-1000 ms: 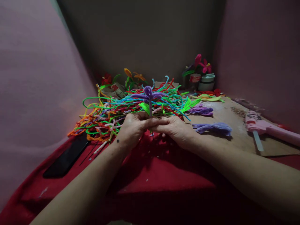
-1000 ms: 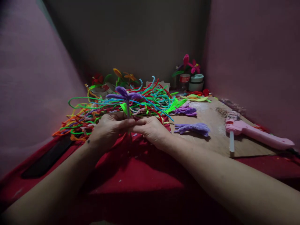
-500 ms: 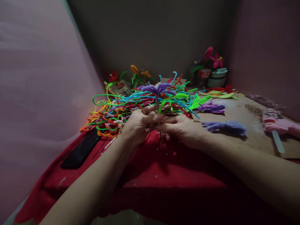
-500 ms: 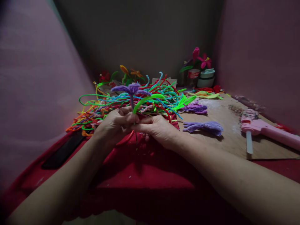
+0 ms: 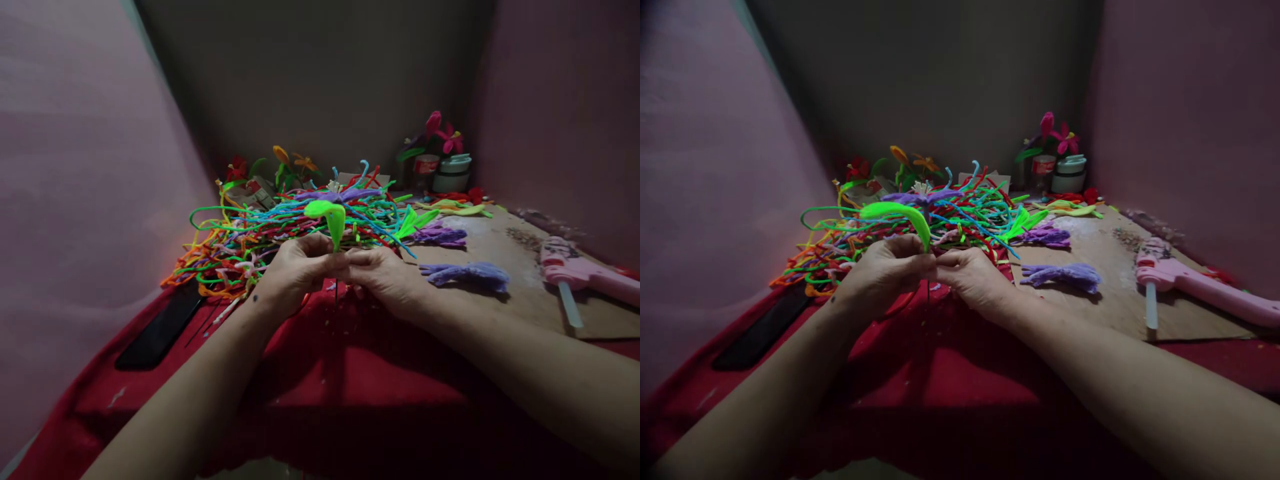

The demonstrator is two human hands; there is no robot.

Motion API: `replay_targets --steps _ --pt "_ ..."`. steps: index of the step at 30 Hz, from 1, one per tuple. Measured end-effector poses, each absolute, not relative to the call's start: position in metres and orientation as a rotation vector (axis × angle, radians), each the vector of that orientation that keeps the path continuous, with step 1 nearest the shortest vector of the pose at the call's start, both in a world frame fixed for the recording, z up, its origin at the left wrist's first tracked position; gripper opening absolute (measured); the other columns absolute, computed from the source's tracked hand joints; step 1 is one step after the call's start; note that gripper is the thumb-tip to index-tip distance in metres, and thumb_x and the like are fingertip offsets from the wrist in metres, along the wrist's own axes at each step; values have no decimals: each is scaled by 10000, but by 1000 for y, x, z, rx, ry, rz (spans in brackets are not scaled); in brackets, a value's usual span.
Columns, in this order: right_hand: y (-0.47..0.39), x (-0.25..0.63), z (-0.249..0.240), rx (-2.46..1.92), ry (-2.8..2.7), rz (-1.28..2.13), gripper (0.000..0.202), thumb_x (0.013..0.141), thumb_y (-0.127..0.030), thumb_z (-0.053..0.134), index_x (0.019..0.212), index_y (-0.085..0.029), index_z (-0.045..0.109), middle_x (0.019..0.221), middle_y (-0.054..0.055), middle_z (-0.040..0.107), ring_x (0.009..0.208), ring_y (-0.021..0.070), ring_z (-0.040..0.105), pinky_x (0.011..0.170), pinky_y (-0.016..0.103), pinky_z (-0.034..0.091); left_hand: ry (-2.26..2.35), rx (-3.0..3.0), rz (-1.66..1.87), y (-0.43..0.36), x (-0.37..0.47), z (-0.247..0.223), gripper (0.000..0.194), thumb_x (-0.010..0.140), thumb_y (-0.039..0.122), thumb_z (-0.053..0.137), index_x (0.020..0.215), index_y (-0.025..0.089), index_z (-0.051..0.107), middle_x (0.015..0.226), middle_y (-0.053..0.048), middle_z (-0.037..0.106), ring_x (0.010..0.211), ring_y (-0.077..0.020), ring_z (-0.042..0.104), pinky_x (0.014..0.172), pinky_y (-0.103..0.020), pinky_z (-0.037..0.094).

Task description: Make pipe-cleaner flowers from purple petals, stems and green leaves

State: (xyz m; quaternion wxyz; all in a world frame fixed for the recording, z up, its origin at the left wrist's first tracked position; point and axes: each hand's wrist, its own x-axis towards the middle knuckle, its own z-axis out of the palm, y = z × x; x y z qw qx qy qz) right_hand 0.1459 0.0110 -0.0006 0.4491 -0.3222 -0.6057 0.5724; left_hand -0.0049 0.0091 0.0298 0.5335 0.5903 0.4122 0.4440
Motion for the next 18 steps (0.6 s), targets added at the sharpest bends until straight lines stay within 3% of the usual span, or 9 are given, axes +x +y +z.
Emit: replay_targets --steps 3,9,13,18 --pt "11 146 0 -800 -1529 1442 218 658 -379 703 699 -165 701 455 -55 469 450 68 379 490 243 302 1068 1469 1110 7 -3 30 228 603 259 743 594 126 558 479 71 400 405 -18 310 387 -169 211" --pt "15 149 -4 -827 -1606 1491 178 737 -287 585 667 -155 681 545 -15 564 457 76 447 459 225 333 1065 1482 1069 12 -9 32 177 605 267 733 628 117 641 603 -1 584 563 -102 517 553 -225 402" --pt "17 150 -7 -653 -1644 1644 188 749 -281 573 733 -149 705 634 12 616 545 101 510 532 240 417 944 1406 938 14 -14 32 191 622 277 728 594 115 631 507 17 515 447 -62 430 453 -200 331" --pt "16 150 -8 -544 -1687 1701 242 767 -327 580 875 -161 719 760 35 669 601 103 529 562 237 419 816 1346 859 15 -17 32 189 666 288 700 672 105 651 494 14 500 403 -48 382 413 -196 289"
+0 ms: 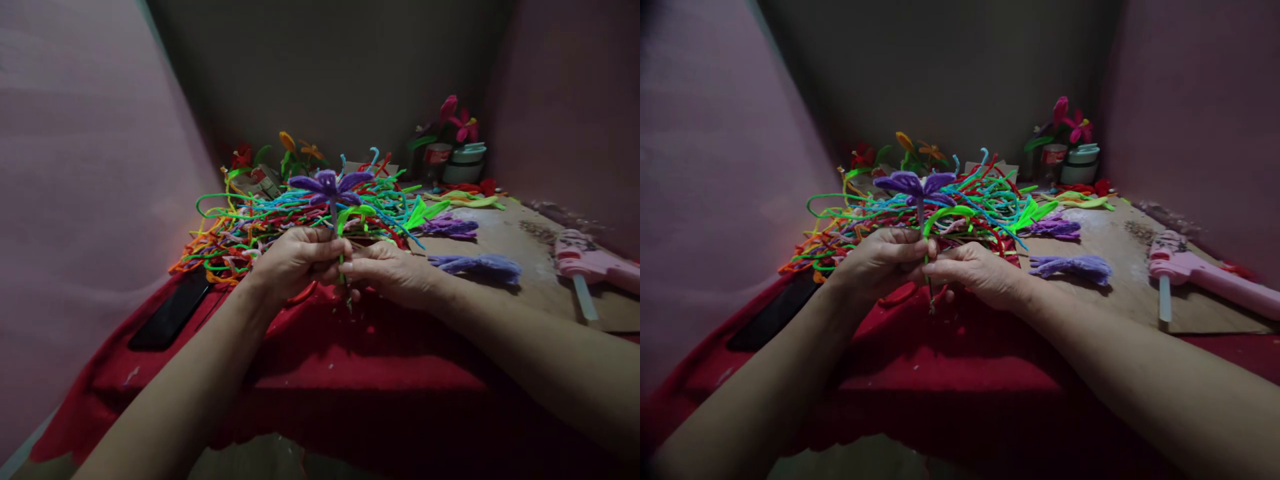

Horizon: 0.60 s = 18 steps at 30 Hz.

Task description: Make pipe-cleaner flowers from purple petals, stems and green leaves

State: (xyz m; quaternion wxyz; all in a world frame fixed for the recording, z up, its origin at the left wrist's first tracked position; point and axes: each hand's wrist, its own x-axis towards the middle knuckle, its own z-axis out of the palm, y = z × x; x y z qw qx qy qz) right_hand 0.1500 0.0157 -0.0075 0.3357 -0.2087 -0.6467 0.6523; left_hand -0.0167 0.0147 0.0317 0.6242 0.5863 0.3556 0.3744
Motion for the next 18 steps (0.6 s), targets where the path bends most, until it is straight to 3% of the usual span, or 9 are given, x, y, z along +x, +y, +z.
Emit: replay_targets --steps 2,8,14,18 --pt "15 149 -7 -558 -1656 1663 246 768 -323 578 898 -167 717 779 37 670 625 106 530 543 220 396 833 1341 907 15 -16 31 211 662 311 705 687 111 639 508 19 502 413 -45 395 412 -184 291" --pt "14 146 -5 -714 -1664 1418 205 784 -309 556 736 -167 697 561 -26 560 485 70 443 497 213 355 976 1449 1001 15 -13 31 214 613 268 743 643 128 585 520 34 499 436 -45 424 417 -167 301" --pt "13 149 1 -679 -1714 1489 251 807 -292 478 670 -153 634 648 7 610 522 104 515 531 241 427 923 1418 1018 10 -11 35 191 646 264 713 762 122 661 702 -37 628 613 -119 569 578 -226 441" --pt "16 150 -2 -594 -1694 1625 243 793 -280 476 670 -154 643 601 5 599 532 121 527 539 251 435 869 1374 1016 9 -12 37 144 651 227 709 695 109 639 535 16 518 428 -47 431 430 -181 362"
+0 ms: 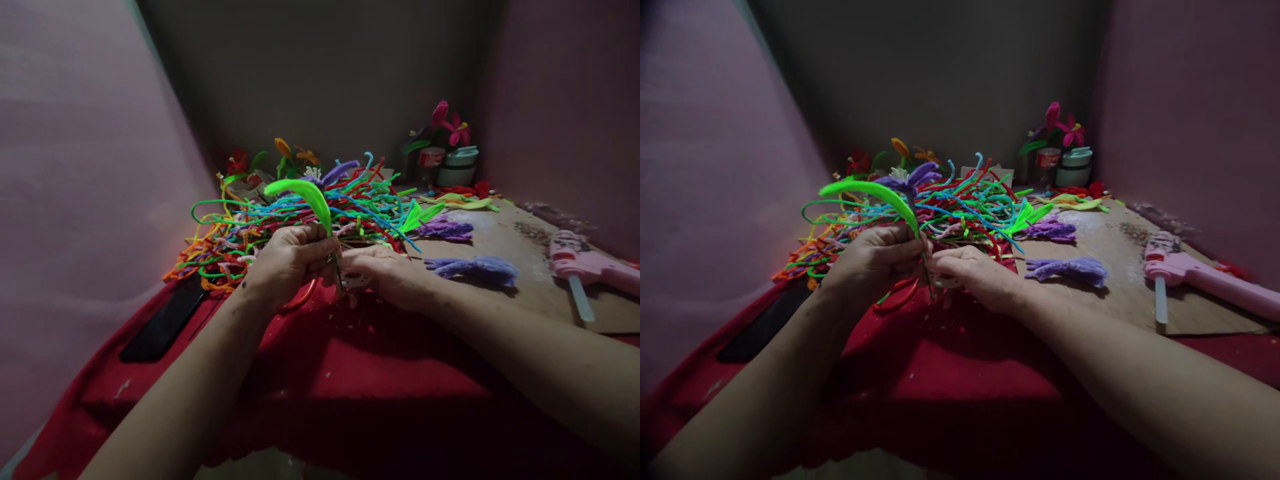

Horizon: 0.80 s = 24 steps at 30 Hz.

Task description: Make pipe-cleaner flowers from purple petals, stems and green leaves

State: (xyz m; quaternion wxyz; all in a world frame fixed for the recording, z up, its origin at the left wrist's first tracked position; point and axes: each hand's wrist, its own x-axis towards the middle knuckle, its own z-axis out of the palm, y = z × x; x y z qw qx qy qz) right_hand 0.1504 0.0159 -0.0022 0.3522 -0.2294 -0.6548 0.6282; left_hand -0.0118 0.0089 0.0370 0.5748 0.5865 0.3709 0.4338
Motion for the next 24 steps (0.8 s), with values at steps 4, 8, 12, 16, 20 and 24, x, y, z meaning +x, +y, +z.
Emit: replay_targets --steps 4,8,12,16,20,24 --pt "17 150 -8 -490 -1665 1754 275 785 -339 522 781 -128 698 632 36 625 566 141 544 527 266 424 834 1284 970 10 -14 35 156 646 219 708 651 86 625 481 33 450 347 6 265 347 -154 230" --pt "17 149 -10 -462 -1640 1774 280 787 -333 541 866 -122 706 676 48 642 593 138 556 553 267 423 746 1234 943 11 -14 34 148 662 198 695 743 81 654 548 11 525 355 22 246 358 -145 217" --pt "17 149 -10 -578 -1578 1648 249 777 -337 553 803 -143 707 671 29 631 592 121 540 577 262 415 760 1217 912 12 -14 34 252 665 304 708 829 123 646 491 41 471 413 -36 396 428 -169 333" --pt "16 150 -7 -667 -1699 1472 275 803 -313 497 670 -138 663 574 2 559 548 104 492 562 253 389 885 1295 913 13 -14 30 239 644 308 726 756 140 598 530 35 510 387 -26 380 363 -154 224" --pt "14 150 -3 -705 -1821 1350 255 807 -289 476 660 -145 626 557 -21 524 505 85 440 524 231 364 940 1398 945 13 -11 28 187 664 244 706 656 127 560 495 43 484 399 -31 402 381 -154 259" --pt "13 151 3 -697 -1819 1409 324 838 -362 427 676 -146 607 607 3 581 526 112 513 565 248 413 944 1422 1028 10 -8 31 128 714 218 659 702 126 570 525 44 488 426 -26 414 416 -142 305"
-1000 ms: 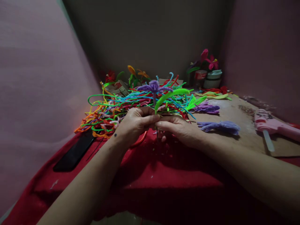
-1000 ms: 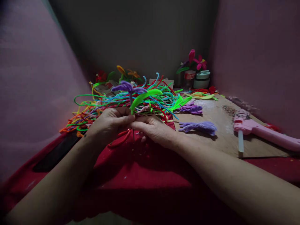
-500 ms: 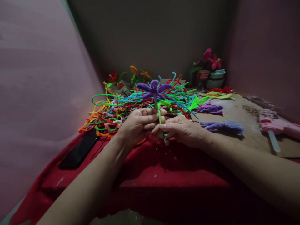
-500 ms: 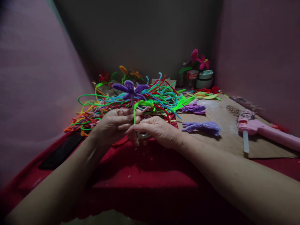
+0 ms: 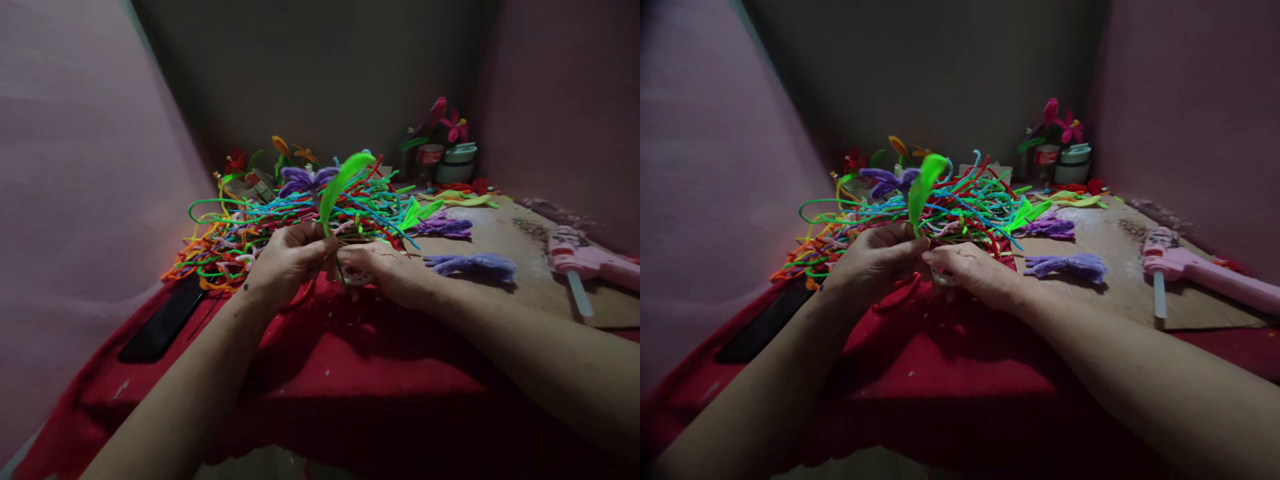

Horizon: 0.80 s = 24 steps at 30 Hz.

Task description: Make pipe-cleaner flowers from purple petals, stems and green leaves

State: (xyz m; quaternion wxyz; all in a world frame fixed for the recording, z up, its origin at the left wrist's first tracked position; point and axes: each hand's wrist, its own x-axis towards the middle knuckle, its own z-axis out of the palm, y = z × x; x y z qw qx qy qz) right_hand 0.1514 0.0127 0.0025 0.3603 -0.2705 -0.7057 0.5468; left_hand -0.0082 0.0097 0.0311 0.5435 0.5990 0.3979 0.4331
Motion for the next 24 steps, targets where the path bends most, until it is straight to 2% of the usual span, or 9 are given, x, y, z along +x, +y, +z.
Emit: replay_targets --steps 3,7,12,15,20,24 --pt "11 152 6 -745 -1848 1431 408 864 -349 359 587 -143 577 583 35 614 513 129 551 592 263 431 938 1385 1030 7 -8 35 119 719 196 654 705 129 557 514 55 458 412 -19 389 410 -134 307" --pt "11 153 7 -657 -1901 1463 354 840 -259 371 583 -143 584 590 31 621 509 113 525 536 236 404 839 1322 930 9 -13 36 127 700 172 668 691 114 555 478 72 387 361 2 288 365 -122 250" --pt "14 156 1 -517 -1874 1629 378 844 -368 434 664 -113 648 597 39 615 495 108 519 473 229 373 665 1239 860 14 -19 30 109 718 177 645 733 85 590 550 41 451 353 29 218 344 -105 227" --pt "16 157 -1 -511 -1808 1739 415 845 -413 424 681 -114 661 627 57 634 502 122 544 485 246 408 580 1169 850 15 -19 27 104 728 174 626 759 77 601 560 37 464 338 39 196 325 -89 223" --pt "19 159 -3 -477 -1721 1795 298 784 -320 501 713 -85 671 623 77 642 554 160 579 518 279 456 566 1113 879 16 -17 23 108 737 132 606 817 60 620 623 8 529 327 57 245 342 -70 266" --pt "20 160 -3 -549 -1709 1673 224 761 -260 526 755 -95 677 637 53 648 519 105 527 483 225 392 528 1051 919 17 -15 20 162 730 120 611 876 52 626 588 24 523 318 62 234 385 -77 322"
